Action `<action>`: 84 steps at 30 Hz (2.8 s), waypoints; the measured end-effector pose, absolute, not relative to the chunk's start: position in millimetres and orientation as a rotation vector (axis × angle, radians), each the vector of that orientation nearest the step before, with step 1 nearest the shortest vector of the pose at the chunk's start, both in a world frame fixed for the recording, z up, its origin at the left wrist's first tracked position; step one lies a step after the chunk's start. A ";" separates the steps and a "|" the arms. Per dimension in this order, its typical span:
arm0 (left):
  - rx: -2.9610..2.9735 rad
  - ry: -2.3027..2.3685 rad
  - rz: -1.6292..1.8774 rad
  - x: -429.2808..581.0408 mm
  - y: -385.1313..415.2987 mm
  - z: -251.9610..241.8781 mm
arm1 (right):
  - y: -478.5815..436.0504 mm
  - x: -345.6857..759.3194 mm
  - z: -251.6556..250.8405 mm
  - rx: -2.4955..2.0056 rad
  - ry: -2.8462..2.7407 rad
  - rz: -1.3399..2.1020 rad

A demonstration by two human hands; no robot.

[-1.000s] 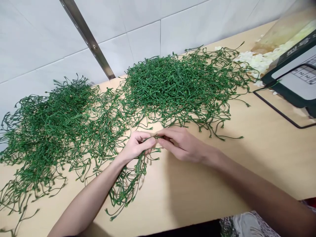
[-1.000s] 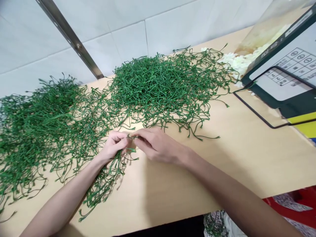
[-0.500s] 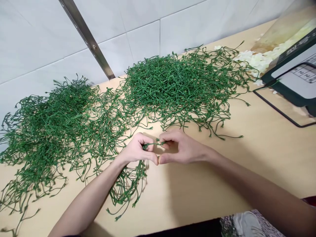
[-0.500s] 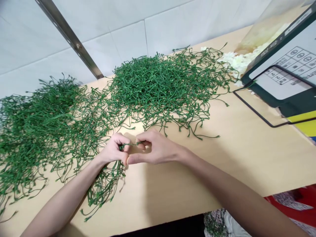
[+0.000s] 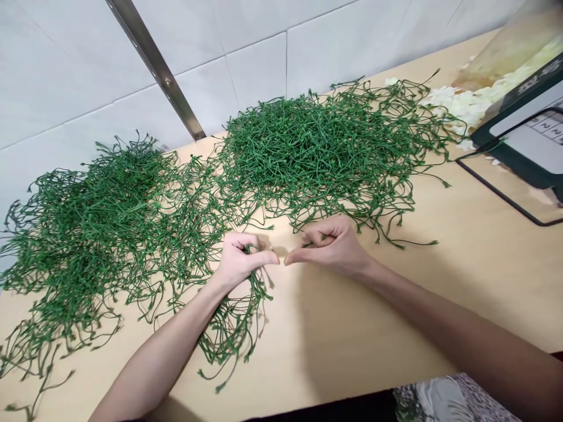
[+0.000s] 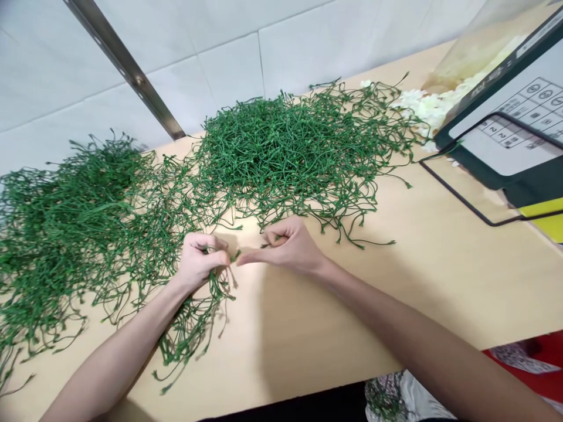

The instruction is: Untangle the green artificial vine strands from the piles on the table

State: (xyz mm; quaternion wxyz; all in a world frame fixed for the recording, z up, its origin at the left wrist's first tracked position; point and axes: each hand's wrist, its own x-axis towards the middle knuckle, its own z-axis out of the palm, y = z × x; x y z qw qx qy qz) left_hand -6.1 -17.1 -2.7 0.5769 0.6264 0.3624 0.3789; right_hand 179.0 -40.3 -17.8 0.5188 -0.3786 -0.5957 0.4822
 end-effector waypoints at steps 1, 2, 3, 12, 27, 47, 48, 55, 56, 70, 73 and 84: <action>1.460 0.881 0.895 -7.0 -16.2 -3.9 | -39.2 179.5 -17.7 -0.917 -1.413 1.092; 1.456 0.890 0.873 -7.9 -15.3 -5.3 | -38.5 179.5 -17.1 -0.914 -1.420 1.050; 1.444 0.885 0.844 -8.7 -14.6 -6.8 | -38.1 179.1 -16.0 -0.900 -1.437 1.032; 1.097 0.821 0.797 -6.8 -15.6 -8.0 | -31.9 190.6 -5.7 -1.170 -1.351 0.683; 1.094 0.813 0.783 -5.5 -14.8 -9.1 | -29.2 195.9 -0.9 -1.125 -1.651 0.126; 0.997 0.746 0.899 -2.4 -14.7 -6.1 | -32.5 193.1 1.2 -0.863 -1.367 1.059; 0.998 0.763 0.898 -2.3 -14.8 -6.5 | -32.3 193.7 1.0 -0.852 -1.362 1.072; 0.963 0.845 0.978 2.5 -15.3 -7.1 | -28.9 198.6 -2.2 -0.743 -1.394 1.100; 0.955 0.849 0.984 3.0 -15.1 -6.8 | -29.0 198.9 -2.1 -0.743 -1.411 1.133; 1.062 0.847 1.003 1.8 -13.2 -8.0 | -31.0 195.8 4.6 -0.922 -1.354 1.174; 1.105 0.888 0.978 1.0 -13.5 -8.8 | -31.7 193.3 3.3 -0.886 -1.389 1.178; 1.144 0.888 0.887 2.1 -15.1 -5.1 | -34.9 186.2 -3.3 -0.993 -1.477 1.182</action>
